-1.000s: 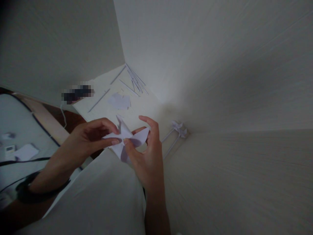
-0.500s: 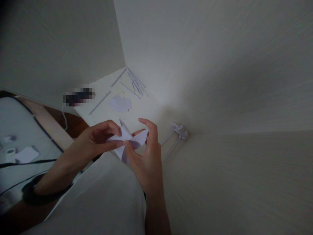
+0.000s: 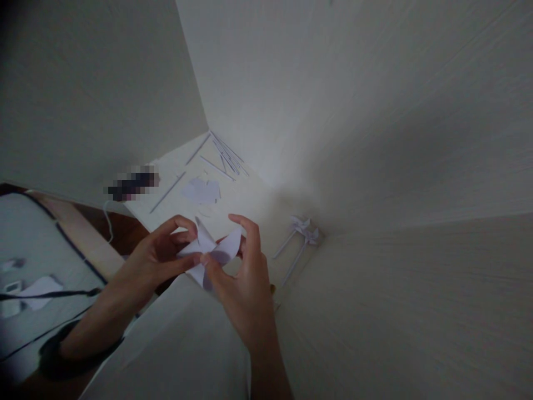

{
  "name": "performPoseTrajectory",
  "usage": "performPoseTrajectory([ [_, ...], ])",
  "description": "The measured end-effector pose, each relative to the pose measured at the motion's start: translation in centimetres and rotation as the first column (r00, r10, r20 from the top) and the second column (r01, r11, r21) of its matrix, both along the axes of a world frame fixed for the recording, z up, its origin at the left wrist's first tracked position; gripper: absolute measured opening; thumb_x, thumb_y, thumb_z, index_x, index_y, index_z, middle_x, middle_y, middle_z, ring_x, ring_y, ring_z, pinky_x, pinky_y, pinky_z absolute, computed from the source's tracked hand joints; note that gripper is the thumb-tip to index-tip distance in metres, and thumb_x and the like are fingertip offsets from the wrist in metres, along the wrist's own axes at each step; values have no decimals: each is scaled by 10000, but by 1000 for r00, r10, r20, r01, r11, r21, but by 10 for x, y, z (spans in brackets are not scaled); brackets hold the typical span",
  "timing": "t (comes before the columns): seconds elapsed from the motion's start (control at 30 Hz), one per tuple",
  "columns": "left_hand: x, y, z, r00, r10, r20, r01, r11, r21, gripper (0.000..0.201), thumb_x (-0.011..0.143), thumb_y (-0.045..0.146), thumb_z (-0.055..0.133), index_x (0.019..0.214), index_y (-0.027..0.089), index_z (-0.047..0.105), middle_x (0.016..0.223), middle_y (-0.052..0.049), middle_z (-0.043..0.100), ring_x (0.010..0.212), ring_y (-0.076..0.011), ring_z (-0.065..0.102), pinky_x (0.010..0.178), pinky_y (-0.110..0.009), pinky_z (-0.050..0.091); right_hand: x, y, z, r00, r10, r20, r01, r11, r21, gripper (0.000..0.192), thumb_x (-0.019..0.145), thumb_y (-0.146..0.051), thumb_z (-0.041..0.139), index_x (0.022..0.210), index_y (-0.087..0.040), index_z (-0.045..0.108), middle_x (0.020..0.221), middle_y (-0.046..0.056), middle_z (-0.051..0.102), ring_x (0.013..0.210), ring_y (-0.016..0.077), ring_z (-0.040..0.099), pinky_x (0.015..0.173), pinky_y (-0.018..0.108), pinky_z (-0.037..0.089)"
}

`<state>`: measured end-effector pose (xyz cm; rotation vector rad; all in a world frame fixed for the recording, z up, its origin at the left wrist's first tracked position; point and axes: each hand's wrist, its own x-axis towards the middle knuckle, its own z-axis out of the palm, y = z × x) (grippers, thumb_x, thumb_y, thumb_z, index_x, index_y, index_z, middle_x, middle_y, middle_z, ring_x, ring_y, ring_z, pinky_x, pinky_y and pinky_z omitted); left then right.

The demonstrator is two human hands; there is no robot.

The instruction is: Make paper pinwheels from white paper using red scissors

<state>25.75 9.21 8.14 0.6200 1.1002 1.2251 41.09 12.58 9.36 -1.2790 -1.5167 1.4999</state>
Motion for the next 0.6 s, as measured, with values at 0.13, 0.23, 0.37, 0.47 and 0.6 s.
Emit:
performPoseTrajectory([
  [0.13,5,-1,-4,1000,24,18,-24,1000,19,305,715,118,765,836,227,507,745,55,659,630,-81,608,556,-159,457,1,1,-2,1000,-3,-10,3,999,-37,562,753,-151,646,1251,-323,452,791,-26,598,700,172,597,662,319,494],
  [0.23,6,-3,-8,998,-24,66,23,999,25,307,738,185,761,906,244,511,798,36,701,658,-95,639,596,-181,475,0,1,-6,999,-26,-22,24,996,-88,547,752,-157,643,1238,-323,454,801,-33,612,698,156,603,670,299,492],
  [0.37,-24,10,-37,963,-80,-258,71,996,-46,338,783,426,692,1015,213,568,897,-66,735,738,-185,686,639,-277,527,-4,3,-11,994,-109,-26,105,987,-125,512,732,-178,656,1197,-291,476,778,-43,608,684,144,609,656,272,499],
  [0.47,-74,34,-81,766,80,-637,-187,977,-103,324,931,457,461,995,169,594,1063,-124,714,964,-236,680,796,-366,549,-5,5,-13,987,-161,-27,157,980,-120,508,728,-181,666,1192,-276,484,787,-42,617,695,138,625,701,272,509],
  [0.6,-149,63,-136,430,80,-899,-397,911,-109,344,908,325,588,1210,160,569,1252,-108,592,1076,-255,606,893,-480,515,-4,4,-13,982,-189,25,191,974,-119,502,752,-187,665,1208,-282,478,798,-41,623,684,128,626,679,250,512],
])
